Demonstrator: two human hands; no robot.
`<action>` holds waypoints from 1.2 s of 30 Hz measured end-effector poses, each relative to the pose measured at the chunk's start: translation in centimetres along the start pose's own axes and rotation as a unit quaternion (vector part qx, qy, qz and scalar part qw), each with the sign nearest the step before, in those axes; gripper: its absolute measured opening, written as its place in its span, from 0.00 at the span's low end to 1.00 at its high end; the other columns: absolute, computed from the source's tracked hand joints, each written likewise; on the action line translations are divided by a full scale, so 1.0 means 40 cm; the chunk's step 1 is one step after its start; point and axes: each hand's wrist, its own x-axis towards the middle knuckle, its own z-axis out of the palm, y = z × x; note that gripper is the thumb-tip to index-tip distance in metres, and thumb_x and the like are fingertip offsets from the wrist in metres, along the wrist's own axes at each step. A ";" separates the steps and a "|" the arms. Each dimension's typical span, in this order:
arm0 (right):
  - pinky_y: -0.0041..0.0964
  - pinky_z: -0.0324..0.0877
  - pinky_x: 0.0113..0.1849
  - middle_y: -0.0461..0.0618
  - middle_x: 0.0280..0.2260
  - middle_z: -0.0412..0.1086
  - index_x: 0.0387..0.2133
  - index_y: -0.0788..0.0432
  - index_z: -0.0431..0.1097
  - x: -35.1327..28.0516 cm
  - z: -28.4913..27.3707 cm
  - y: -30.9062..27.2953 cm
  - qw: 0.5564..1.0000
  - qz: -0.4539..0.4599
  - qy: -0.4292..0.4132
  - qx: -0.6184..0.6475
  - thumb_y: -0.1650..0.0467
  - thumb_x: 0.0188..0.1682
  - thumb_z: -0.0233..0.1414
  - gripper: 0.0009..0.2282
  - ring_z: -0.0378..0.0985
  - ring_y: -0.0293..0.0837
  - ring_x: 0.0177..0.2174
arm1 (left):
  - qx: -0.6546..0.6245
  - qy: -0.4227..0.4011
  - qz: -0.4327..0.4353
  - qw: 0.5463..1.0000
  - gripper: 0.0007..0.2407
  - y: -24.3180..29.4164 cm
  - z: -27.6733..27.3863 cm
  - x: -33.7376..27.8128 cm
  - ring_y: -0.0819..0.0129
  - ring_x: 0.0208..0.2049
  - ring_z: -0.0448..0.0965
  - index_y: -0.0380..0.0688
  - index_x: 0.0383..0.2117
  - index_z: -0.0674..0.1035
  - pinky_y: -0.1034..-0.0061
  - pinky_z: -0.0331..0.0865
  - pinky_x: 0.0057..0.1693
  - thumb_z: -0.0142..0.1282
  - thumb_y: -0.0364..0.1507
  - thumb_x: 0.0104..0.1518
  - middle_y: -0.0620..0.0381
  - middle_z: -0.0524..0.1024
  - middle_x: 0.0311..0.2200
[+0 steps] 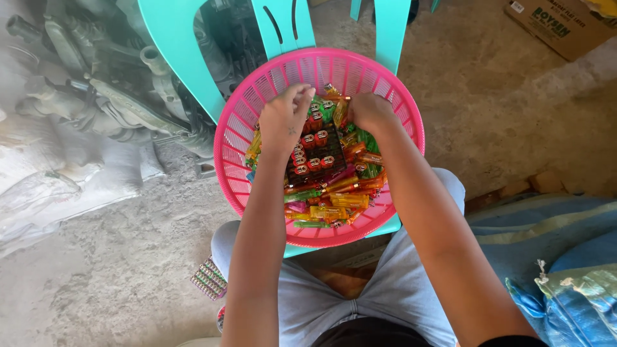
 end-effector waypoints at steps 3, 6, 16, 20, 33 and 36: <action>0.53 0.73 0.45 0.58 0.42 0.77 0.36 0.54 0.81 0.012 0.022 0.003 1.000 -0.018 -0.007 0.004 0.70 0.48 0.54 0.08 0.79 0.57 0.44 | -0.008 0.024 -0.006 1.000 0.12 -0.013 0.007 0.003 0.65 0.31 0.86 0.53 0.42 0.85 0.69 0.78 0.40 0.56 0.42 0.62 0.56 0.85 0.30; 0.59 0.74 0.44 0.60 0.46 0.76 0.42 0.62 0.77 0.024 0.065 0.006 0.996 -0.029 0.008 -0.085 0.73 0.51 0.52 0.10 0.79 0.59 0.47 | -0.019 0.043 0.016 0.999 0.11 -0.029 0.017 -0.005 0.64 0.31 0.86 0.52 0.41 0.85 0.68 0.78 0.41 0.56 0.41 0.63 0.56 0.85 0.31; 0.63 0.66 0.51 0.59 0.56 0.65 0.44 0.49 0.80 -0.068 -0.054 -0.040 0.990 -0.073 0.071 -0.095 0.70 0.44 0.59 0.13 0.63 0.62 0.58 | -0.044 0.066 0.003 0.997 0.10 -0.020 -0.001 0.002 0.63 0.32 0.87 0.52 0.43 0.84 0.67 0.77 0.41 0.53 0.38 0.65 0.58 0.85 0.30; 0.55 0.73 0.47 0.58 0.45 0.74 0.43 0.61 0.77 -0.132 -0.145 -0.109 0.950 -0.139 0.263 0.097 0.60 0.56 0.60 0.15 0.76 0.55 0.47 | -0.137 0.048 -0.036 0.989 0.09 0.025 -0.041 0.002 0.69 0.31 0.87 0.53 0.47 0.83 0.72 0.78 0.42 0.56 0.34 0.65 0.58 0.85 0.31; 0.36 0.76 0.44 0.51 0.38 0.76 0.61 0.57 0.60 -0.134 -0.125 -0.176 0.799 -0.253 0.161 0.522 0.69 0.63 0.48 0.15 0.81 0.38 0.41 | -0.174 -0.034 -0.049 0.983 0.20 0.024 -0.050 0.014 0.69 0.42 0.87 0.53 0.57 0.76 0.72 0.80 0.48 0.64 0.27 0.57 0.55 0.84 0.44; 0.34 0.73 0.47 0.51 0.37 0.79 0.62 0.57 0.59 -0.144 -0.122 -0.186 0.799 -0.289 0.133 0.510 0.70 0.62 0.49 0.17 0.80 0.36 0.44 | -0.181 0.017 -0.015 0.983 0.20 0.034 -0.061 0.005 0.58 0.36 0.83 0.48 0.55 0.73 0.66 0.78 0.44 0.64 0.26 0.55 0.54 0.83 0.48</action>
